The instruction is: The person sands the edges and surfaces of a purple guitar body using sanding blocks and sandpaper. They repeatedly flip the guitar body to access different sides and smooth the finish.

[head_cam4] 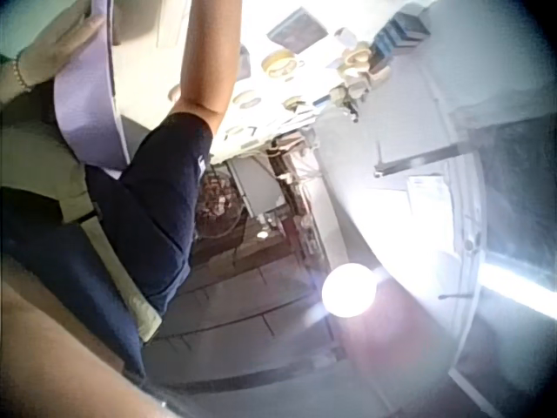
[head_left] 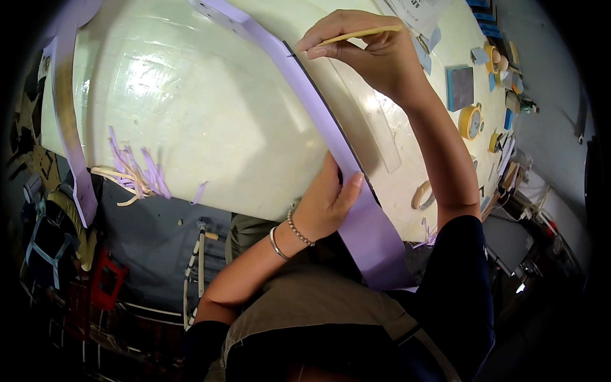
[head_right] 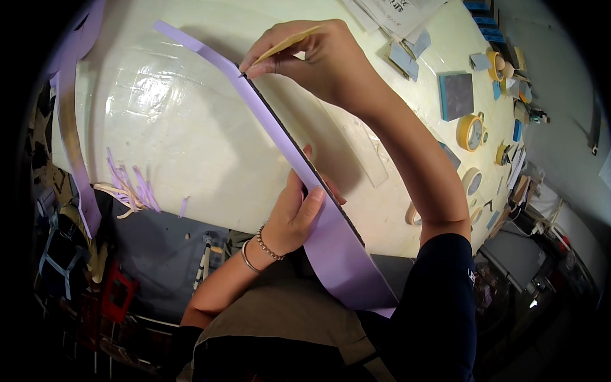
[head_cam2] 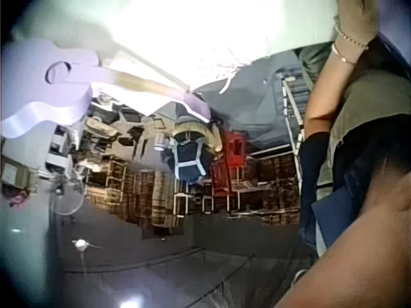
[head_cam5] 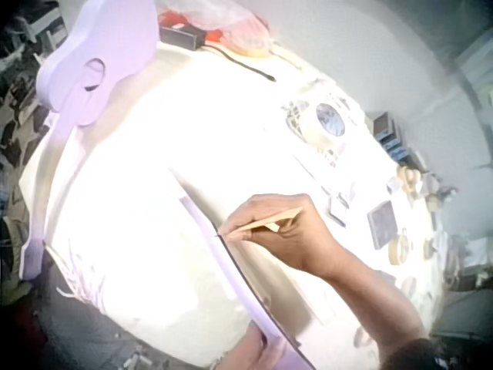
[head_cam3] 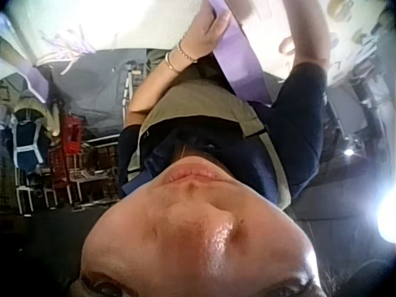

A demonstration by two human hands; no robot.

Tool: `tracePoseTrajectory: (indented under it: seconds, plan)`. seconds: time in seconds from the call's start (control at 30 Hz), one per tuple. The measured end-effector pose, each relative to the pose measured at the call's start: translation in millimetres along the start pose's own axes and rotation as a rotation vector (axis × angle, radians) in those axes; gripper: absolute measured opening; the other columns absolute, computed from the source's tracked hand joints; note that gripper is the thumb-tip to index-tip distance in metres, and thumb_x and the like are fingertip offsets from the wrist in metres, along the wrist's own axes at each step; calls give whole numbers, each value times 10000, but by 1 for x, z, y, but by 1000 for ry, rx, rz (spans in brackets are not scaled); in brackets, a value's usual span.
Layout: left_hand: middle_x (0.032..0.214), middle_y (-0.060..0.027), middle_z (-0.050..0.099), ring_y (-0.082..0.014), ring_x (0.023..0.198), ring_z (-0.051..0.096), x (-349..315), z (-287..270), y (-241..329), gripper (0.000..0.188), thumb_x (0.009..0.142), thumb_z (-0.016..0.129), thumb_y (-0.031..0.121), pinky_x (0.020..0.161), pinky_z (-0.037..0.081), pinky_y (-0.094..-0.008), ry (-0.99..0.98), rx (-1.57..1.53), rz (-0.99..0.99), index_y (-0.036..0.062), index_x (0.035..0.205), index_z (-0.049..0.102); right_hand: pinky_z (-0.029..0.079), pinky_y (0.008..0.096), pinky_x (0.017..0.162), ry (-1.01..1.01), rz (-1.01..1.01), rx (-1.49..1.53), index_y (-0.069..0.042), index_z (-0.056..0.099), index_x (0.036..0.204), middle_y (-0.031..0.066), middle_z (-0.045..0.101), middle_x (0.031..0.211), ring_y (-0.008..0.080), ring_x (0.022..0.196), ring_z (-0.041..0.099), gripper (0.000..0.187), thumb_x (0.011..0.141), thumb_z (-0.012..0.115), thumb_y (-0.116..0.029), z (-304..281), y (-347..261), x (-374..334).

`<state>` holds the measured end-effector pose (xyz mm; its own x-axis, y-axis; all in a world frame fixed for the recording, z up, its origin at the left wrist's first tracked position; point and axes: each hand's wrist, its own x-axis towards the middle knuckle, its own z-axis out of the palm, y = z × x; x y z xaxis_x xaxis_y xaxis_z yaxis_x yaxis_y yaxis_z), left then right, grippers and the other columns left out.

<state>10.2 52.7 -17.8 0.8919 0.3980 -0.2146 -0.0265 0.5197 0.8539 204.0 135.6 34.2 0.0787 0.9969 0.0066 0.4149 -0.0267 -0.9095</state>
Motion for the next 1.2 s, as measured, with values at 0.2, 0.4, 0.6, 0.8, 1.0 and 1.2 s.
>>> tracePoseTrajectory:
  seconds: [0.2,0.4,0.6,0.8,1.0,1.2]
  plan:
    - [969,-97,540,-205,886,595,-2,-1,1,630,973,374,236,827,459,-325,7,-40,-42,-64,1410,33,503,251,686,-122,34,-3,-17,691,813,47,671,796,139,743,627,85,744,672,30,-9,-7,-33]
    - [976,-101,534,-208,888,597,-2,-4,-7,650,979,340,313,844,460,-336,-18,-56,-35,-65,1407,30,509,255,684,-85,-1,-29,-14,685,809,55,669,774,157,725,639,47,765,669,-9,-6,-11,-32]
    - [976,-118,530,-222,877,596,-3,0,-4,703,962,282,486,826,472,-339,60,-197,-88,-34,1399,99,498,275,655,-116,-62,-60,-21,673,782,55,663,761,183,733,633,83,705,687,5,-10,-13,-58]
    - [968,-122,534,-241,877,597,-2,-2,-2,658,953,263,521,802,491,-356,33,-187,-102,-21,1326,229,506,281,656,-114,-59,-55,-49,680,769,39,668,765,198,720,627,91,690,700,-8,-11,-17,-76]
    - [963,-128,541,-232,881,594,-3,0,-1,717,945,234,552,823,486,-368,47,-194,-100,-36,1355,191,503,286,667,-77,-34,-49,-54,688,781,41,668,780,201,739,624,98,686,697,-31,-9,-17,-84]
    - [1036,-98,563,-136,929,519,-2,8,1,602,992,195,410,847,405,-264,162,-241,-60,-63,1358,260,500,305,686,-184,30,-62,-78,690,795,38,664,781,227,772,624,155,646,712,-44,-17,-34,-123]
